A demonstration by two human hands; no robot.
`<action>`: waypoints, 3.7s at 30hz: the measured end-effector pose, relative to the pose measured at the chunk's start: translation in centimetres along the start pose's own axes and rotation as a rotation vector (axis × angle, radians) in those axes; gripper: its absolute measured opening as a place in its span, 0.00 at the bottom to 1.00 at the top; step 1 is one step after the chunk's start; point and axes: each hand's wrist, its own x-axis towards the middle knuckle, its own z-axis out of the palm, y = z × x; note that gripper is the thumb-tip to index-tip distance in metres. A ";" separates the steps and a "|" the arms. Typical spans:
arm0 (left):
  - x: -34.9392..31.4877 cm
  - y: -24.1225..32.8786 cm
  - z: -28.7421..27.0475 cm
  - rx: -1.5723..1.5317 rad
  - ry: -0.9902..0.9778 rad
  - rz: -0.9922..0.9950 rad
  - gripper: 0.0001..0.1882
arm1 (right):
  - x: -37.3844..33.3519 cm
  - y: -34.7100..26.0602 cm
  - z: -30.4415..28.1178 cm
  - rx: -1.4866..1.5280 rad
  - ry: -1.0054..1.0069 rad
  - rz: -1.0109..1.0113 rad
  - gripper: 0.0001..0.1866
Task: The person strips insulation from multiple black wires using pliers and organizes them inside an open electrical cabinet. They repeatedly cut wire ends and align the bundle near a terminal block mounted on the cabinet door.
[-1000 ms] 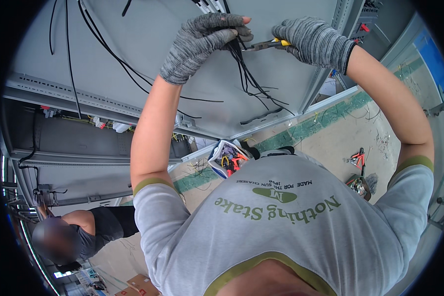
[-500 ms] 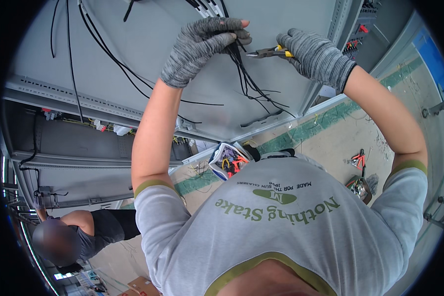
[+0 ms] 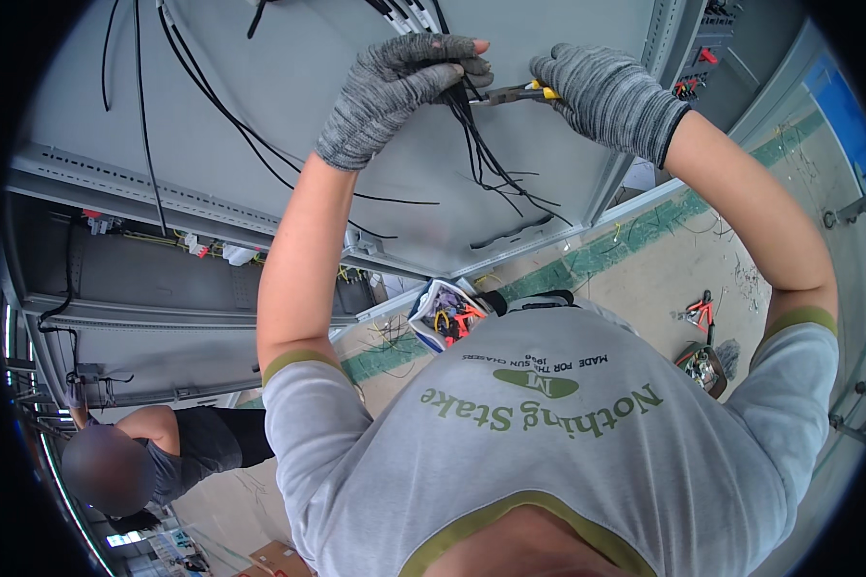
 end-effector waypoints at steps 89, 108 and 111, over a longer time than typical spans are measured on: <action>0.4 0.5 -0.4 -0.003 -0.078 -0.033 0.17 | 0.6 0.2 -0.1 0.127 -0.145 -0.010 0.21; 0.1 1.1 -0.5 0.128 -0.118 -0.032 0.19 | -0.3 -0.4 -1.4 0.009 -0.172 0.006 0.13; 0.1 1.2 -0.6 0.153 -0.113 -0.035 0.19 | -0.2 -0.3 -0.8 -0.004 -0.155 -0.012 0.12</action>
